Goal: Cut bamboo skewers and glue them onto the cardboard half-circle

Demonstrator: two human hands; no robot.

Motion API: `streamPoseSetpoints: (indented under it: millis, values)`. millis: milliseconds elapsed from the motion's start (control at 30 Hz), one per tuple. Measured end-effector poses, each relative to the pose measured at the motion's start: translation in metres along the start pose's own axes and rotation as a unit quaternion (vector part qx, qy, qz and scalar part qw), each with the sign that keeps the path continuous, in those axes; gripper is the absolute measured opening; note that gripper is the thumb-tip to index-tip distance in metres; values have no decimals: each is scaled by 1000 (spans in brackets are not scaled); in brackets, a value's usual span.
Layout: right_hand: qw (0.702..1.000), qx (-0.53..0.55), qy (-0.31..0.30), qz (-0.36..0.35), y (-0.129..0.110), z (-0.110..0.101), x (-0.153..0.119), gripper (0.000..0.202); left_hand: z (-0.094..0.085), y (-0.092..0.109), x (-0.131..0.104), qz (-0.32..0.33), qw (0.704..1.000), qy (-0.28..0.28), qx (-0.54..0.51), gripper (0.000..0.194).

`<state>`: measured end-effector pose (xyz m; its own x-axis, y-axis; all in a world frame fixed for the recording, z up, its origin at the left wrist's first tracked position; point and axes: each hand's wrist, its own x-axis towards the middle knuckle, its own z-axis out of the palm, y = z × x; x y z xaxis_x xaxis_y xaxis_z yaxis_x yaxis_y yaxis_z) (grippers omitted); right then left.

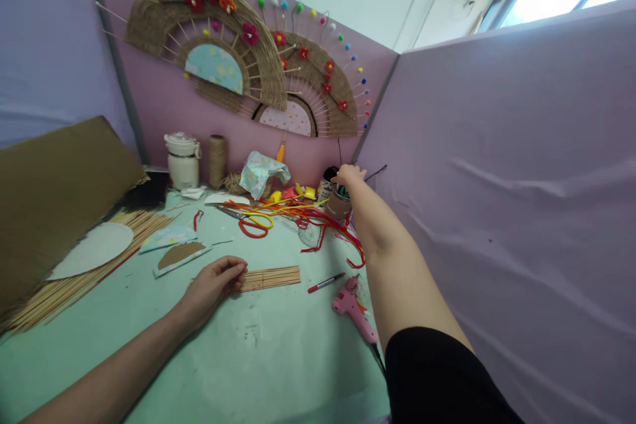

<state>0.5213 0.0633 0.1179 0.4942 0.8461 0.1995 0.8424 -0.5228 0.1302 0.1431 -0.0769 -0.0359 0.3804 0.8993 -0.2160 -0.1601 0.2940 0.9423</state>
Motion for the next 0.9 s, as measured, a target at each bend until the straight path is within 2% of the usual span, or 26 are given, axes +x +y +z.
streamPoseSetpoints:
  millis: [167,267,367,433,567,733,900]
  values:
    - [1000,-21,-5,-21,14,-16,-1,55,-1,-3,2,-1,1000,-8,6,43]
    - [999,-33,15,-30,20,-24,-9,52,-1,-3,3,3,1000,-8,9,42]
    - [998,-36,45,-19,25,-28,-20,40,-1,-3,3,6,1000,-2,4,42]
    - [998,-35,50,-3,30,-30,-25,39,0,-2,2,5,1000,1,0,42]
    - [999,-31,5,14,45,-25,-30,42,0,-1,1,8,1000,1,-1,41]
    - [998,-2,-65,-9,55,-10,-27,31,1,0,1,16,1000,3,8,41]
    - [997,38,-64,12,61,-8,-22,34,0,-1,3,13,1000,4,14,43]
